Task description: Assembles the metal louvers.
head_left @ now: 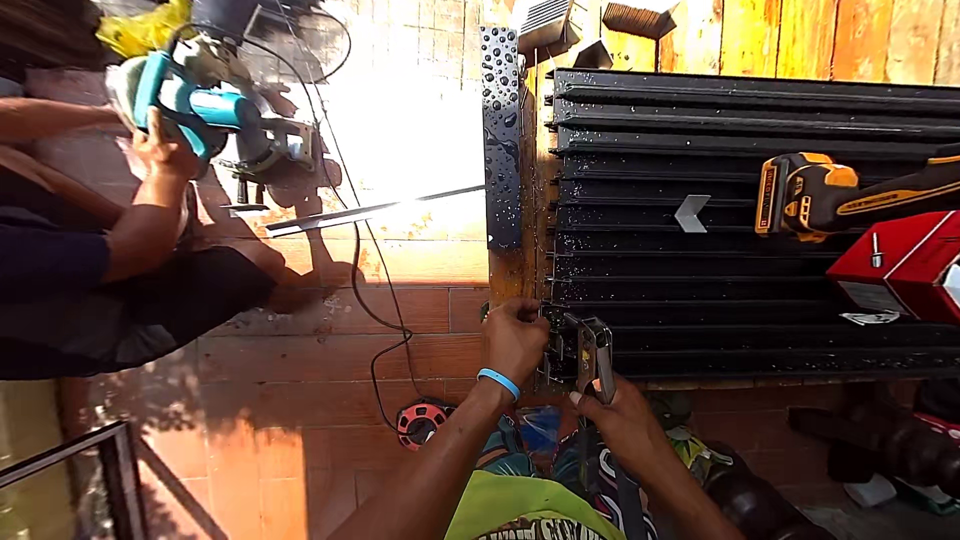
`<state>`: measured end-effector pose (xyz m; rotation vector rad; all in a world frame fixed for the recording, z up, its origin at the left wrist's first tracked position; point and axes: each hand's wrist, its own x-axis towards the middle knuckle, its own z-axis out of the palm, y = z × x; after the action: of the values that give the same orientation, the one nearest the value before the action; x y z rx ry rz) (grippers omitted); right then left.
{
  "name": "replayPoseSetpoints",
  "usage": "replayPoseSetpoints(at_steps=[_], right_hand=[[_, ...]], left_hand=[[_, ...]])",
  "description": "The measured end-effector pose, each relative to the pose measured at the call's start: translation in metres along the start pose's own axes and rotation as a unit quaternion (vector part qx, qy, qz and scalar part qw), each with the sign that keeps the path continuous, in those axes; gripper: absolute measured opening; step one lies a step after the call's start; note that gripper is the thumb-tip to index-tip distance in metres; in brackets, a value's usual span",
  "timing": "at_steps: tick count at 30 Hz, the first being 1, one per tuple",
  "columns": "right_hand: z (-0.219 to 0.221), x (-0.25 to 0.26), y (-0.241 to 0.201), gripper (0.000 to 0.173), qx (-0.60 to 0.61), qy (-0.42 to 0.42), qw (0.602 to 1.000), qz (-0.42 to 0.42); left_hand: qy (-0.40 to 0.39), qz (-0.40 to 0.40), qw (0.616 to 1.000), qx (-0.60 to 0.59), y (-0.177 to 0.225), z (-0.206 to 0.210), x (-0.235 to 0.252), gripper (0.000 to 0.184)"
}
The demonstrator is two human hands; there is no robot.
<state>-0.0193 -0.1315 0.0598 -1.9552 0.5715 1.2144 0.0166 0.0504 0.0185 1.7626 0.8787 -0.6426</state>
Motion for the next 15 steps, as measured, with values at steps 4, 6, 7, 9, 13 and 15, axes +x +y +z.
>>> replayPoseSetpoints(at_steps=[4, 6, 7, 9, 13, 15], right_hand=[[0.002, 0.001, -0.001, 0.030, -0.009, -0.001, 1.000, 0.009], [0.003, 0.001, -0.001, 0.030, -0.008, 0.000, 1.000, 0.011], [0.004, 0.001, -0.001, 0.030, -0.007, 0.000, 1.000, 0.012], [0.005, 0.001, -0.002, 0.030, -0.001, 0.000, 1.000, 0.013], [0.007, 0.001, -0.001, 0.029, 0.012, 0.011, 1.000, 0.011], [0.008, 0.002, 0.000, 0.029, 0.014, 0.015, 1.000, 0.010]], left_hand=[[-0.006, -0.003, 1.000, -0.017, -0.001, -0.001, 0.001, 0.018], [-0.009, -0.012, 1.000, -0.021, 0.001, -0.001, 0.001, 0.019], [-0.009, -0.016, 1.000, -0.022, 0.001, -0.001, 0.001, 0.019], [-0.009, -0.020, 0.999, -0.028, 0.001, 0.001, 0.001, 0.026], [-0.010, -0.016, 0.999, -0.026, 0.000, 0.010, 0.000, 0.055], [0.007, -0.013, 1.000, 0.000, 0.000, 0.016, -0.001, 0.052]])
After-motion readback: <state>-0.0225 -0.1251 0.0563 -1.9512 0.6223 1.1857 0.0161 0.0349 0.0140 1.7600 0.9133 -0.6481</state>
